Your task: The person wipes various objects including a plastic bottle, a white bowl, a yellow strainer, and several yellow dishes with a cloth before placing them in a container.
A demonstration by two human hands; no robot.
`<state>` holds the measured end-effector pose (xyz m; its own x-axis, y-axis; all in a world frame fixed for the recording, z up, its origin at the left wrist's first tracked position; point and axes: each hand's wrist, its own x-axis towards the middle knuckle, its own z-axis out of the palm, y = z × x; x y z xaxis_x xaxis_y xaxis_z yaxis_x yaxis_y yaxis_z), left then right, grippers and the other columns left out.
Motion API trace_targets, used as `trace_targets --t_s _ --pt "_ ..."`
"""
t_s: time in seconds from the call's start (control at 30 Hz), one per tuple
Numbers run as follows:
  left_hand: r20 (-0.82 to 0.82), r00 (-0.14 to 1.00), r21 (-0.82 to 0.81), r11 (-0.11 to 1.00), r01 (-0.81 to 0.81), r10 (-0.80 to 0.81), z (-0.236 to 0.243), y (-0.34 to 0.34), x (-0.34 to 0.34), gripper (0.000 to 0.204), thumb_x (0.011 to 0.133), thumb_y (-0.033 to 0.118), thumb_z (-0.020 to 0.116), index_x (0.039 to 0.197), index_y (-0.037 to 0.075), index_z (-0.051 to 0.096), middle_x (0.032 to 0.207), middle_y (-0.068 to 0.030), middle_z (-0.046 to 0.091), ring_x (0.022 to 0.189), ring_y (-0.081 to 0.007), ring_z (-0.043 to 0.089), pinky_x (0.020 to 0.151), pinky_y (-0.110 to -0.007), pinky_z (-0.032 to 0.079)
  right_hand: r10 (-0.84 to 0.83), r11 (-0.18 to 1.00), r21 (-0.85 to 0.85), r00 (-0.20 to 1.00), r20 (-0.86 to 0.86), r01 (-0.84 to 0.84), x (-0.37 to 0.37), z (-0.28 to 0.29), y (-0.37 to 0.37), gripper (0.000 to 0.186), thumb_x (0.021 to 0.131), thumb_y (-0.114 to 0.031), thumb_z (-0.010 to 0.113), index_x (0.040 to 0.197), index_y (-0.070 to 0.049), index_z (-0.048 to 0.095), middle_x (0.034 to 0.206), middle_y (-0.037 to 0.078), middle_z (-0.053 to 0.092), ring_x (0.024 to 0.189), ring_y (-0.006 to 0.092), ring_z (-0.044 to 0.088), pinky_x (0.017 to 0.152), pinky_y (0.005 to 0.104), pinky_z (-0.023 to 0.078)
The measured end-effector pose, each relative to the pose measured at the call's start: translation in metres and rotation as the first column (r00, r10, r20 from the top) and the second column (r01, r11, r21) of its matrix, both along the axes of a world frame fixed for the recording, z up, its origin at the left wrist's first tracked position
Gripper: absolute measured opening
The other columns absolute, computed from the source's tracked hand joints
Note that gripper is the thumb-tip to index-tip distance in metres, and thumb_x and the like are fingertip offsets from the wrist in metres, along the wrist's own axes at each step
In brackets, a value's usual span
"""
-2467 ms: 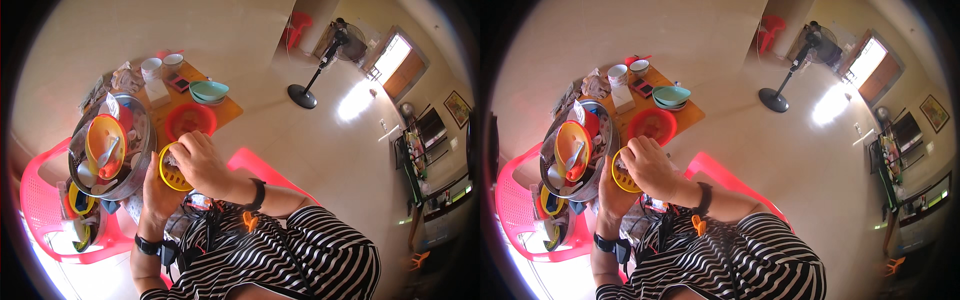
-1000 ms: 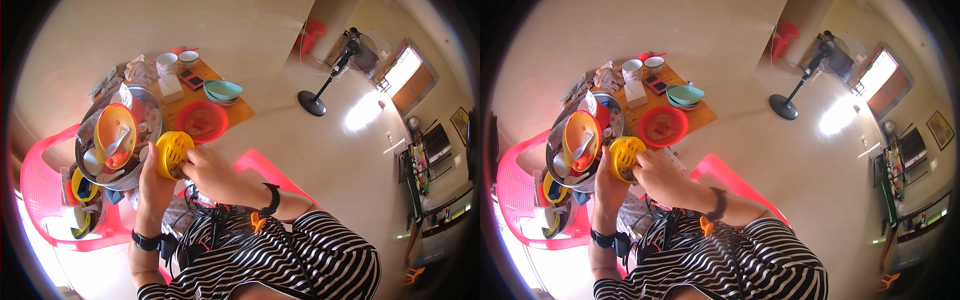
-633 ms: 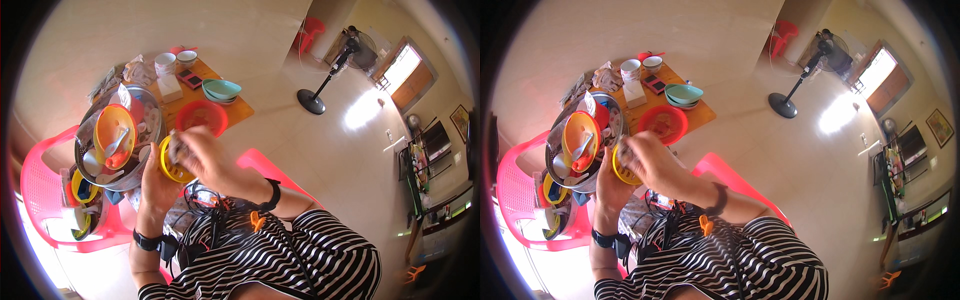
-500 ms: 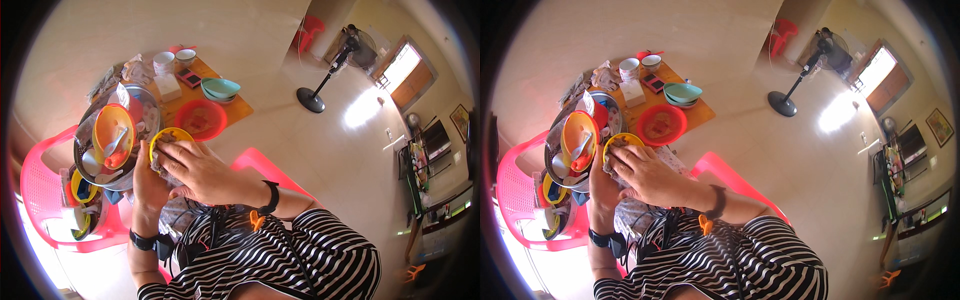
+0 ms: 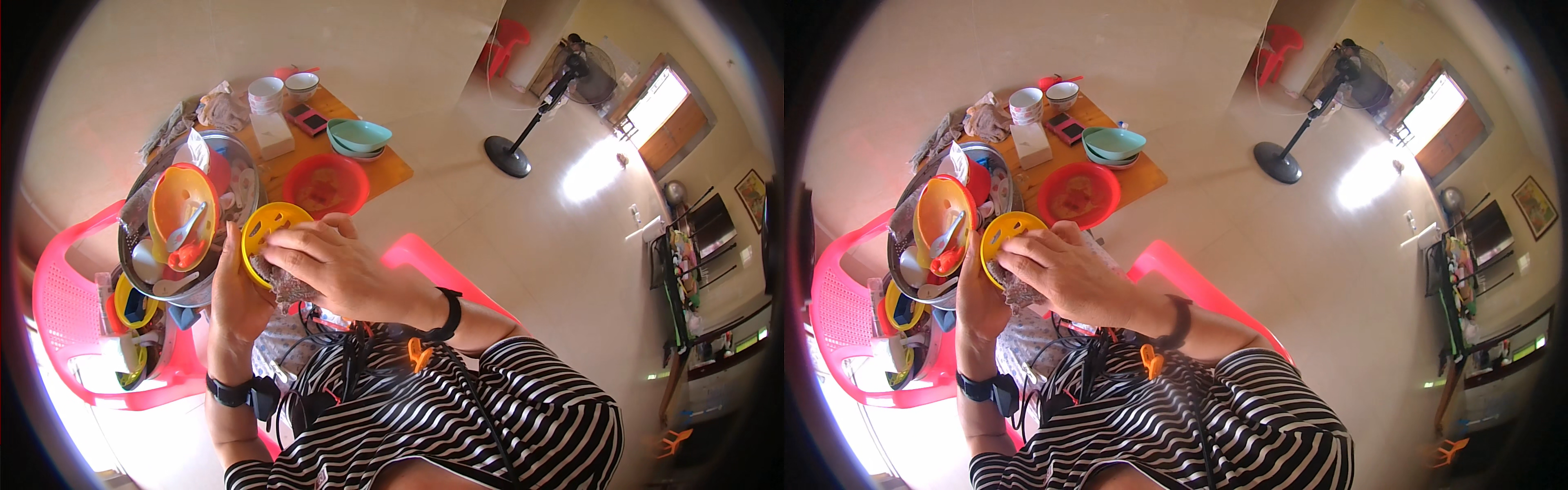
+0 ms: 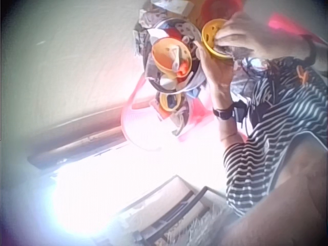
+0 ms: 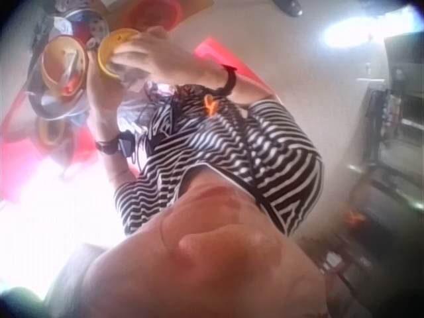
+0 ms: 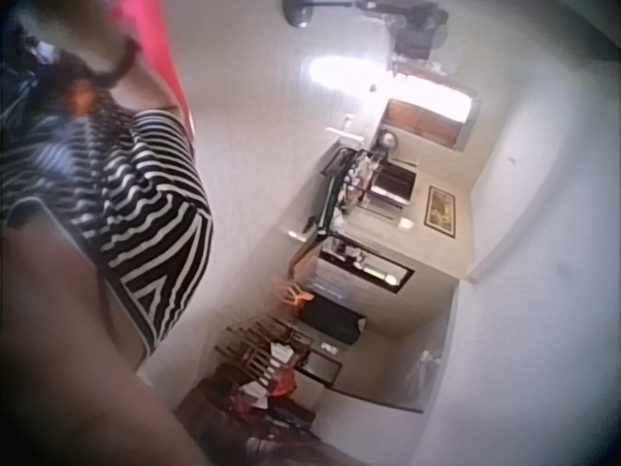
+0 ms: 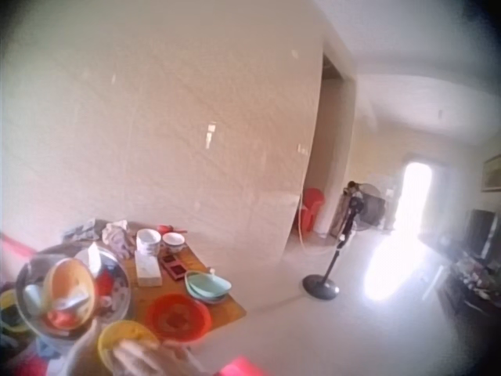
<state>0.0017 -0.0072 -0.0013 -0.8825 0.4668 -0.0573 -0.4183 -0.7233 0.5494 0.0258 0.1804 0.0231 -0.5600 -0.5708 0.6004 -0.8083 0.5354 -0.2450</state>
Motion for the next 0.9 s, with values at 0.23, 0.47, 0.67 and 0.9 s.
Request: trace_targets --t_s 0.23,0.47,0.67,0.9 --pt "-0.007 1.0 -0.137 0.991 0.008 -0.009 -0.002 -0.004 -0.001 0.053 0.107 0.046 0.035 0.128 0.003 0.056 0.117 -0.0106 0.066 0.104 -0.0202 0.066 0.09 -0.033 0.055 0.075 0.994 0.081 0.995 -0.059 -0.07 -0.001 -0.015 -0.005 0.046 0.078 -0.014 0.068 0.122 -0.001 0.063 0.135 0.012 0.056 0.124 0.0284 0.048 0.106 0.048 0.035" --pt "0.075 0.995 -0.052 0.996 0.069 -0.065 0.002 -0.001 0.002 0.057 0.105 0.051 0.035 0.132 0.004 0.053 0.119 -0.0117 0.065 0.103 -0.0221 0.068 0.083 -0.038 0.06 0.306 0.925 -0.268 0.945 0.113 -0.268 -0.007 -0.007 0.005 0.04 0.07 -0.006 0.078 0.107 -0.003 0.064 0.113 0.011 0.062 0.111 0.0294 0.054 0.098 0.0441 0.042" --pt "0.069 0.985 -0.057 0.985 0.163 -0.159 -0.011 0.003 0.0 0.064 0.103 0.058 0.032 0.14 0.009 0.047 0.129 -0.0163 0.062 0.118 -0.0361 0.063 0.088 -0.063 0.055 0.121 0.776 -0.629 0.968 0.219 0.045 -0.015 -0.01 -0.009 0.043 0.077 -0.007 0.08 0.111 -0.002 0.055 0.112 0.016 0.055 0.109 0.0349 0.053 0.094 0.0416 0.044" --pt "0.07 0.998 0.04 0.999 0.003 -0.006 -0.011 -0.009 -0.004 0.052 0.106 0.048 0.036 0.123 0.004 0.057 0.115 -0.0118 0.066 0.103 -0.0218 0.067 0.087 -0.036 0.057 0.118 0.992 -0.048 0.99 0.071 -0.115 0.003 0.003 -0.015 0.084 0.068 -0.011 0.083 0.142 0.0 0.044 0.14 0.018 0.044 0.127 0.037 0.045 0.107 0.0478 0.038"
